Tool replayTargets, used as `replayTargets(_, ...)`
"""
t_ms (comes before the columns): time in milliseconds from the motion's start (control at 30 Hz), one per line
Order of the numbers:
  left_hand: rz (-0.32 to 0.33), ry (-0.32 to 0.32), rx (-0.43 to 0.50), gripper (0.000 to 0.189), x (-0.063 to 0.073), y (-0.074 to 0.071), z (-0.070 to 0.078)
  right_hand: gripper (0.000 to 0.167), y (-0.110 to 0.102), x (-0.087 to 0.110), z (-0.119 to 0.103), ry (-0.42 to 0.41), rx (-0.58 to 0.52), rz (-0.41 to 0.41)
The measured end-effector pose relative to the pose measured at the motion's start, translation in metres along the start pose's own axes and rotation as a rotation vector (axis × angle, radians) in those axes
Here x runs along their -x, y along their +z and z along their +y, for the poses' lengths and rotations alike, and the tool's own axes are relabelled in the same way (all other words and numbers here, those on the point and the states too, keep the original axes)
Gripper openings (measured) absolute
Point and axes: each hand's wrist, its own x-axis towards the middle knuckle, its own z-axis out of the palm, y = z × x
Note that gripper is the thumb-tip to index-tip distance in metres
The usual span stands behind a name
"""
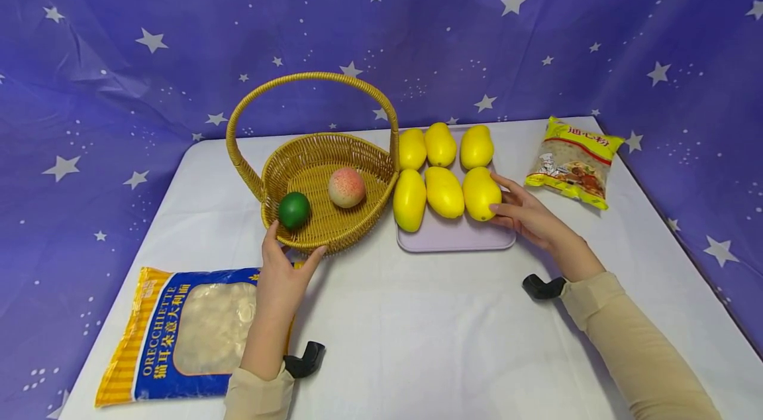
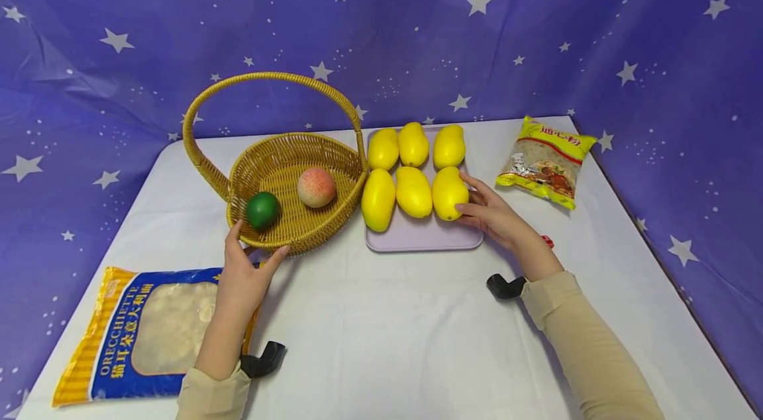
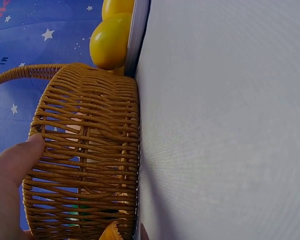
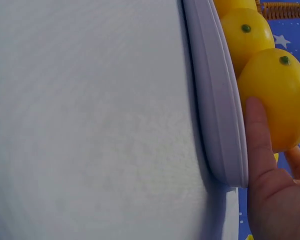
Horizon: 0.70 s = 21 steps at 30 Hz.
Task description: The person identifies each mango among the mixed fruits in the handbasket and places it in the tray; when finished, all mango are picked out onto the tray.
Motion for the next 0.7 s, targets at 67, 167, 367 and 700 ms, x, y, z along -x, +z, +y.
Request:
replayTargets(67,-0.002,-0.001,0.0,0.106,0.0001,0.0001,-0.0002,0.071,-0.0002,0.0001,0.0005,0.002,0.0,0.0)
replayTargets(167,-0.002,0.002,0.001,0.107,-0.0001,0.0006,-0.0007,0.069,0.0001,0.0009,0.0004,0.008,0.006,0.002)
replayTargets(367,0.002,0.009,0.003,0.107,-0.0001,0.001,-0.0011,0.07,0.003,0.004,-0.0021,0.038,-0.002,0.054)
replayTargets(700,0.015,0.022,-0.001,0.106,0.0003,0.0008,-0.0019,0.072,0.0062,0.007,-0.004,0.059,0.025,0.089)
